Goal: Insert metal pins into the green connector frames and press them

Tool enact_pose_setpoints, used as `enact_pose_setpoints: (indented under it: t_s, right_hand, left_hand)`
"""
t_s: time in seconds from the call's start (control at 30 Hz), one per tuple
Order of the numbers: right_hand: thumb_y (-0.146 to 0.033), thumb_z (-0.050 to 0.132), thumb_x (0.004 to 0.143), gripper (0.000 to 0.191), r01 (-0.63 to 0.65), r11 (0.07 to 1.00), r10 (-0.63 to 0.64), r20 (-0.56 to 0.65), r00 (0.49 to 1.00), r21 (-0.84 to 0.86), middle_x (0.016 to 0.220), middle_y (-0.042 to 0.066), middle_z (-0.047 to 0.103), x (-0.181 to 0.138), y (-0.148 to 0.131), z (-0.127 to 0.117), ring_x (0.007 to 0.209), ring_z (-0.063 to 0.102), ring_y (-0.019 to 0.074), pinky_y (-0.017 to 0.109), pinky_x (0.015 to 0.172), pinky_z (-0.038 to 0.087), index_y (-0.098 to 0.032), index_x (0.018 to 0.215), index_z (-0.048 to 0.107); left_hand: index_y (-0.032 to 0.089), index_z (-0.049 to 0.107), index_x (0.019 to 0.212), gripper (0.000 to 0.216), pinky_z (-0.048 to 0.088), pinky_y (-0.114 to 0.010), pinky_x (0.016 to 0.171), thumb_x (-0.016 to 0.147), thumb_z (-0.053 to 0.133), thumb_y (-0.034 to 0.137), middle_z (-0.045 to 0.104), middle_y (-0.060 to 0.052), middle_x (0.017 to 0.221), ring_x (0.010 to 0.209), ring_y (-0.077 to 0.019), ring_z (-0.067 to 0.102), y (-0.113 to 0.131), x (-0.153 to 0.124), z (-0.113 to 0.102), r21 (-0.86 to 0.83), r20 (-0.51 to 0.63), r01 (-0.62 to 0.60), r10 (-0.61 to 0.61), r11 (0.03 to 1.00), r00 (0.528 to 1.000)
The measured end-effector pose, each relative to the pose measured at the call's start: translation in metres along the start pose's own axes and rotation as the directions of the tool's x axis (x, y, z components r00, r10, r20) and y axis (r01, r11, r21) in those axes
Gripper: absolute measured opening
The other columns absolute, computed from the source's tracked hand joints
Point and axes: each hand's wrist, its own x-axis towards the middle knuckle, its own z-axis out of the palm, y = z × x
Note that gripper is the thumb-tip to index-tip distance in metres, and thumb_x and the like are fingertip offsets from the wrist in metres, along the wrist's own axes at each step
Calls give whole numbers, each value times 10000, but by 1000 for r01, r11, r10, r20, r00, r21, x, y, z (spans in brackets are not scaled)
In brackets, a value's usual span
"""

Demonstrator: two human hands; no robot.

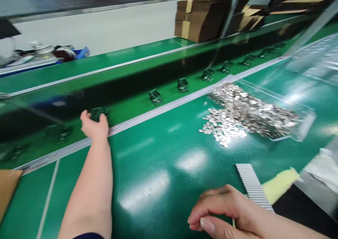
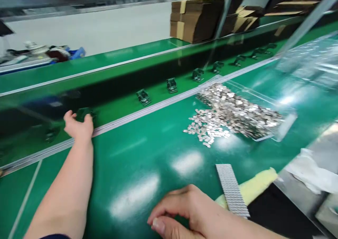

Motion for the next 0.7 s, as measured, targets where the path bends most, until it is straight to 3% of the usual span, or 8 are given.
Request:
enact_pose_setpoints:
  t_s: [0.1, 0.17, 0.2, 0.3, 0.37, 0.53, 0.63, 0.7]
  right_hand:
    - [-374, 434, 994, 331, -64, 992, 54, -91, 994, -113, 901, 51, 710, -20, 9, -15, 825, 656, 172, 227, 717, 502, -193, 1037, 708]
    - [-368, 450, 981, 321, -123, 972, 59, -300, 952, -200, 891, 51, 707, -35, 30, -36, 810, 646, 179, 247, 718, 493, -173, 991, 705]
    - [-359, 472, 965, 303, -184, 952, 60, -440, 896, -245, 886, 54, 706, -42, 45, -49, 808, 644, 190, 263, 726, 492, -162, 966, 702]
    - [-264, 517, 909, 223, -509, 803, 87, -785, 613, -309, 813, 51, 705, -56, 93, -95, 696, 634, 200, 296, 675, 483, -150, 985, 693]
    - [-180, 543, 868, 198, -614, 723, 78, -845, 529, -317, 827, 55, 704, -57, 120, -121, 707, 636, 206, 301, 693, 475, -159, 985, 701]
    - [-190, 678, 789, 96, -621, 719, 66, -859, 508, -312, 790, 72, 680, -43, 150, -145, 723, 634, 234, 311, 694, 466, -154, 870, 715]
    - [-242, 757, 733, 167, -599, 749, 49, -878, 477, -284, 785, 84, 658, -35, 151, -142, 743, 628, 258, 330, 698, 466, -142, 854, 700]
    - [-258, 699, 793, 158, -556, 783, 15, -885, 465, -278, 855, 97, 663, -32, 140, -136, 812, 630, 260, 338, 747, 469, -142, 899, 689]
  left_hand:
    - [260, 617, 1138, 500, 415, -572, 1008, 651, 659, 361, 689, -36, 1171, 1116, -380, 613, 7, 3, 0, -25, -45, 32, -34, 999, 998]
    - [302, 625, 1160, 525, 467, -520, 976, 645, 663, 394, 687, -28, 1192, 1088, -355, 635, 11, 1, 0, -82, -91, 5, -12, 997, 996]
    - [326, 623, 1178, 549, 497, -482, 946, 639, 673, 412, 689, -21, 1194, 1067, -338, 650, 14, -4, -1, -127, -116, -38, 23, 991, 993]
    - [408, 620, 1193, 587, 523, -429, 911, 616, 715, 448, 693, 24, 1192, 1043, -320, 667, 30, -37, -12, -235, -129, -209, 183, 949, 975]
    - [425, 632, 1175, 566, 512, -457, 925, 619, 724, 477, 711, 37, 1153, 1030, -334, 672, 44, -73, -25, -197, -49, -262, 258, 945, 965]
    - [246, 692, 1126, 503, 571, -378, 761, 691, 716, 497, 761, -73, 985, 860, -293, 724, 59, -165, -58, -79, 116, -433, 440, 898, 890]
    - [225, 674, 1143, 453, 580, -343, 747, 737, 723, 420, 747, -90, 1032, 882, -271, 721, 55, -187, -66, -168, 127, -601, 622, 781, 773]
    - [216, 644, 1174, 479, 570, -378, 830, 741, 729, 401, 724, -105, 1090, 955, -284, 701, 55, -189, -67, -214, 137, -656, 688, 723, 713]
